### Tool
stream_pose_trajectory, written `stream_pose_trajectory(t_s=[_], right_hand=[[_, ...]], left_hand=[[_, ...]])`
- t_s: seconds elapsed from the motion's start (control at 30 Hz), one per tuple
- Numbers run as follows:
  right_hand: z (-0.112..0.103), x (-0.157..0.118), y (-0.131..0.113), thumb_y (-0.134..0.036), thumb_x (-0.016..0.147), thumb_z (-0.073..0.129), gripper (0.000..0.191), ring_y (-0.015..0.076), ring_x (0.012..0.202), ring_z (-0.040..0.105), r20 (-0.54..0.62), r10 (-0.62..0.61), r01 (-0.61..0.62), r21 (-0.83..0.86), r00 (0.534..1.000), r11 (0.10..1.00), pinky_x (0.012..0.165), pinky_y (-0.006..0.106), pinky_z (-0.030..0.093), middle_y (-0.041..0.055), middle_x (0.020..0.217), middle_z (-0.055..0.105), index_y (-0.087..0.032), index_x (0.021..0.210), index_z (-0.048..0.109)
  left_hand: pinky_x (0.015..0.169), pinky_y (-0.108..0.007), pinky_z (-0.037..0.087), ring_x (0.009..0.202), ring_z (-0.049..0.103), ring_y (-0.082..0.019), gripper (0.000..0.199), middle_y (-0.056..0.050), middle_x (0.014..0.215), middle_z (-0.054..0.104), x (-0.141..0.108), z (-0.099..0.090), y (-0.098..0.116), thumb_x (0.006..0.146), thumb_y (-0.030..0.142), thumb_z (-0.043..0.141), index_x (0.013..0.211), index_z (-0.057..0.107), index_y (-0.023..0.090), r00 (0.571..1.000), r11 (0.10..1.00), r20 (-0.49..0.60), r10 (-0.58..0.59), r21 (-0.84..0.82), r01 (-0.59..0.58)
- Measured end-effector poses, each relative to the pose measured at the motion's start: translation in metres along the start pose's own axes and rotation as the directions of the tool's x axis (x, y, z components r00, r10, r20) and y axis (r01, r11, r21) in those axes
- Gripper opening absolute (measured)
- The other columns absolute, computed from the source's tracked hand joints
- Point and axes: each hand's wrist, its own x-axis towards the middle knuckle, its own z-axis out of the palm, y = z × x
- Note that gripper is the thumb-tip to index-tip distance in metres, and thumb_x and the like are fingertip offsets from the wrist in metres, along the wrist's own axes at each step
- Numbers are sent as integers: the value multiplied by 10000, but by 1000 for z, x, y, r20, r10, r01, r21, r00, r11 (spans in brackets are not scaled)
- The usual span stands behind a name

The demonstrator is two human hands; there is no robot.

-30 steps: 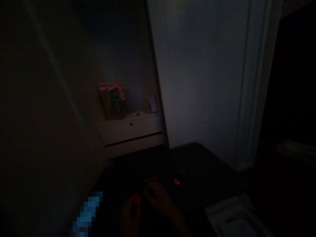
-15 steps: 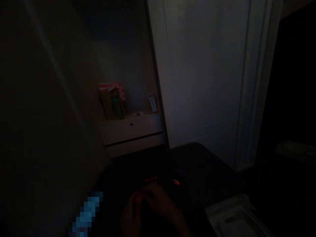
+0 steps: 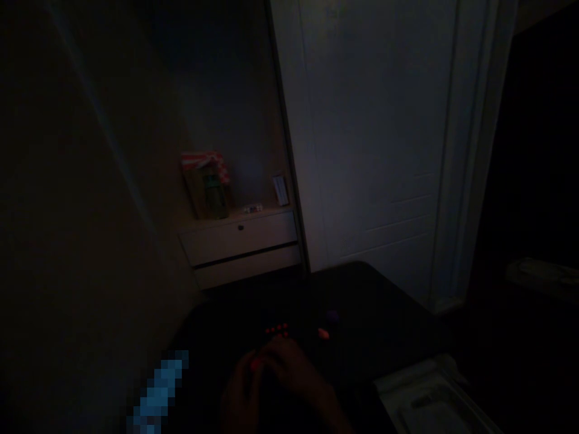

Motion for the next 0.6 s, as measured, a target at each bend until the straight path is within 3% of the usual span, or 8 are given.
stream_pose_trajectory(t_s=[0.43, 0.6], right_hand=[[5, -2, 6, -227, 1024, 495, 189, 209, 1037, 668, 42, -12, 17, -121, 999, 992, 948, 314, 492, 79, 1117, 724, -197, 1088, 671], [3, -3, 1, -269, 1024, 500, 179, 200, 979, 675, 34, 43, -39, -104, 999, 994, 878, 283, 493, 59, 1059, 729, -207, 1042, 667]], left_hand=[[1034, -532, 514, 1136, 679, -320, 572, -148, 1204, 734, 2, 2, -4, 867, 637, 495, 1135, 721, 186, 999, 999, -23, 45, 32, -44], [1027, -525, 523, 1129, 684, -312, 575, -147, 1199, 736, 1, 3, -3, 873, 638, 486, 1137, 723, 186, 998, 998, -31, 51, 30, -50]])
